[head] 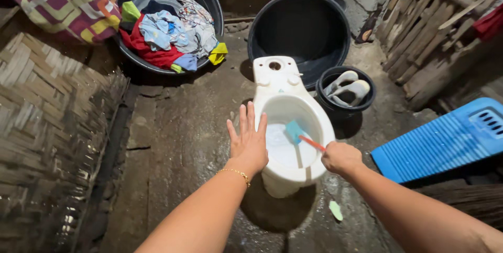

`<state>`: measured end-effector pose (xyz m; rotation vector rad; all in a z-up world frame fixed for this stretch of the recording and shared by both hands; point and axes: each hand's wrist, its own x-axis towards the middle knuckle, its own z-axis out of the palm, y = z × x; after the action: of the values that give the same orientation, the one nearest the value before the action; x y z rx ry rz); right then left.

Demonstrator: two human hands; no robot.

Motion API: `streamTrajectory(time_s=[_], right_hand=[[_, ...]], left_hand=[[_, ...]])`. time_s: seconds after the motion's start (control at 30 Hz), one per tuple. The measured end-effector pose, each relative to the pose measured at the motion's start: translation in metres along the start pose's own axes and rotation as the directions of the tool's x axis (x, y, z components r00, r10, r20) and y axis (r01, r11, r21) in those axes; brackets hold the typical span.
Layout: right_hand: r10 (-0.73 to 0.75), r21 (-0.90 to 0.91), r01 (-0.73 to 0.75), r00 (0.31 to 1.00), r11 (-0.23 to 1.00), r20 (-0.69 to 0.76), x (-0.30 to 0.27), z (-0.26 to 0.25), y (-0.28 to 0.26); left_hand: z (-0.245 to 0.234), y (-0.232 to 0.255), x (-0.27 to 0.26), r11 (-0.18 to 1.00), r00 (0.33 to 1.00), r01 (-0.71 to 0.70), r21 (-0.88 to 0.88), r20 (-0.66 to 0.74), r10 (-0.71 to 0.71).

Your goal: The person scrubs the interior of a white toilet bowl with a long-handled brush. The person holds the bowl with the left hand and scrubs the inner surfaces with the right hand using a blue brush head and orange handle. The scrubbing continues throughout the clip without rinsing or finishing.

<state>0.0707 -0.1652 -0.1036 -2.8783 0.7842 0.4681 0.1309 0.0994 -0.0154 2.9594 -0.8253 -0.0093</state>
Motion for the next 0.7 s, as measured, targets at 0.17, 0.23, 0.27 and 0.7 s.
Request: streamTrajectory(time_s=[0.17, 0.23, 0.27, 0.7], right_hand=[[-0.09, 0.462, -0.008, 0.978, 0.887, 0.19, 0.044, 0.019, -0.032], [-0.047, 0.763, -0.309, 0.913, 0.568, 0.405, 0.055, 0.029, -0.045], [-0.002, 0.74, -0.363, 0.897, 0.566, 0.442, 0.055, 0.036, -0.046], [-0.147, 0.705, -0.641, 0.762, -0.304, 0.631, 0.123, 0.005, -0.047]], left_hand=[[-0.005, -0.028, 0.015, 0.999, 0.999, -0.02, -0.051, 0.026, 0.021], [-0.003, -0.034, 0.016, 0.997, 0.999, -0.019, -0.077, 0.038, 0.022], [-0.002, -0.038, 0.016, 0.995, 0.999, -0.02, -0.095, 0.027, 0.023], [0.012, -0.051, 0.011, 0.995, 0.999, -0.003, -0.098, 0.038, 0.007]])
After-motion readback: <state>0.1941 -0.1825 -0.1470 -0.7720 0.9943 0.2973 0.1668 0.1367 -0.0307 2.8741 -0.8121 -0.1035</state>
